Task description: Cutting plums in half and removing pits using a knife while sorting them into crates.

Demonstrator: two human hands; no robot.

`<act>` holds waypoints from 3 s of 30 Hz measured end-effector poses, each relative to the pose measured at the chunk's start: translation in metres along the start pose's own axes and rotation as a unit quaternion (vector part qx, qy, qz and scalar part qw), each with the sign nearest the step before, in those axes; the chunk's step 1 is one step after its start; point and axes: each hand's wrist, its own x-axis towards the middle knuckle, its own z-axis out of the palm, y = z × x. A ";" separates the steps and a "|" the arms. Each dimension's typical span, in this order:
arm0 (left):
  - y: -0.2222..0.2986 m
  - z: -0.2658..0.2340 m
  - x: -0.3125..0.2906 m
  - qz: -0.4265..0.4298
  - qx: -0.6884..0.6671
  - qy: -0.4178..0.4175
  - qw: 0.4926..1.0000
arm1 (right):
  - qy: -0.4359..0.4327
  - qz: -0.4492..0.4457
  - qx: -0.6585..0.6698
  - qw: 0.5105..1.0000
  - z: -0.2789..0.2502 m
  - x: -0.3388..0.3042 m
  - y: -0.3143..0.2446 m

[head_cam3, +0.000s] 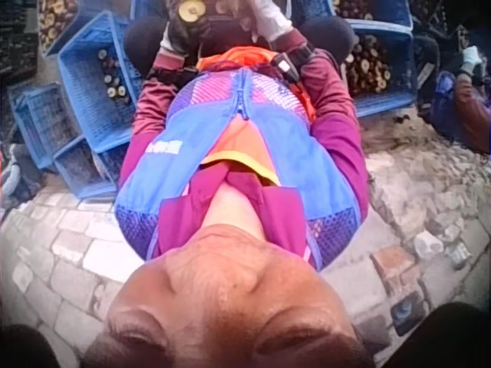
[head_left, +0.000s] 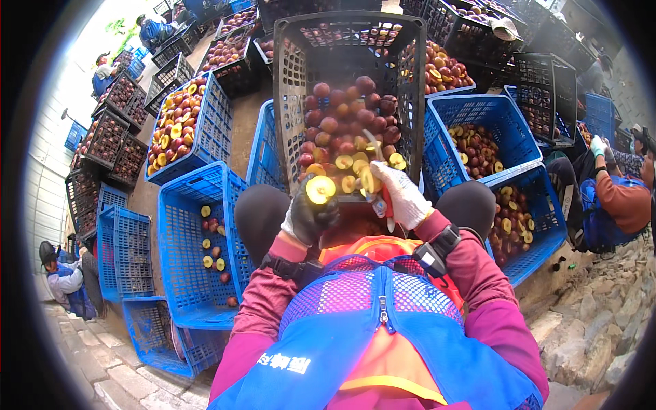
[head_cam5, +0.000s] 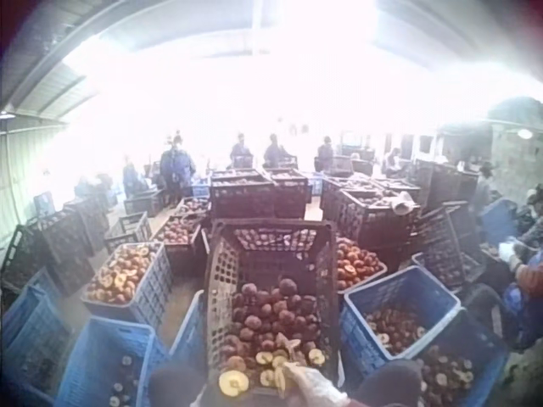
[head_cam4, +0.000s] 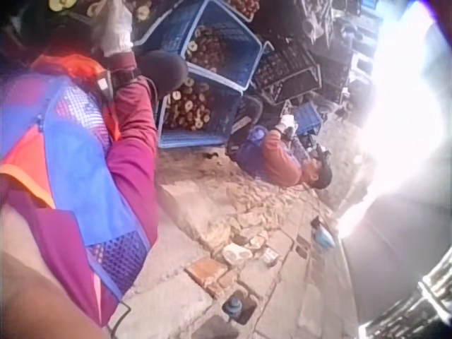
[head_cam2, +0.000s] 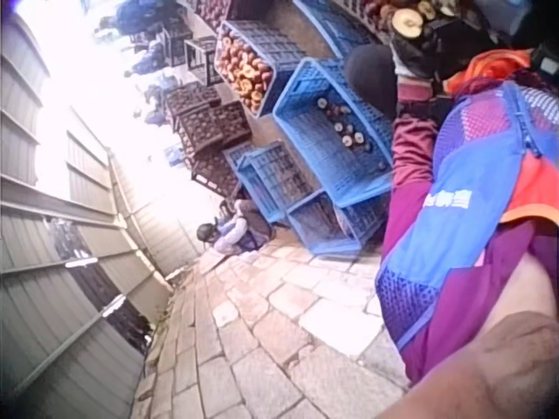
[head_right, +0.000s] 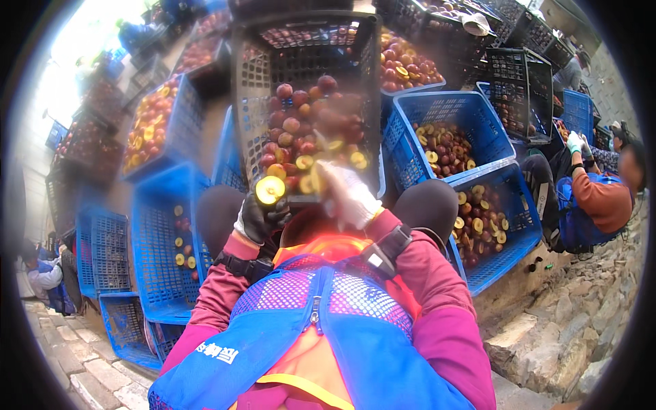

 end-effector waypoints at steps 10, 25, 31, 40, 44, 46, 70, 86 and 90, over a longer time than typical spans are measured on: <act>0.003 0.028 0.034 -0.027 0.107 0.140 0.984 | 0.041 -0.017 -0.059 0.997 -0.015 -0.003 0.014; 0.179 -0.026 -0.148 0.136 0.797 0.496 0.315 | 0.131 -0.103 -0.053 0.985 -0.115 -0.004 -0.021; 0.215 0.019 -0.046 0.186 0.861 0.408 0.240 | 0.111 -0.087 -0.052 0.989 -0.127 0.019 -0.026; 0.133 0.010 0.336 0.015 0.915 0.179 0.361 | 0.094 -0.160 -0.181 0.966 -0.151 0.051 -0.018; 0.101 -0.068 0.391 0.063 0.905 0.247 0.340 | 0.144 -0.179 -0.303 0.925 -0.153 0.058 -0.029; 0.103 -0.081 0.392 0.122 0.868 0.260 0.405 | 0.153 -0.199 -0.341 0.906 -0.152 0.064 -0.022; 0.031 0.056 0.015 0.117 0.253 -0.064 0.958 | 0.038 -0.457 -0.461 0.760 0.015 0.018 -0.012; 0.008 -0.002 0.014 0.196 0.515 -0.005 0.834 | 0.082 -0.219 -0.638 0.734 0.039 0.034 0.040; -0.004 -0.025 0.023 0.190 0.543 -0.003 0.818 | -0.007 -0.208 -0.688 0.695 0.030 0.042 0.054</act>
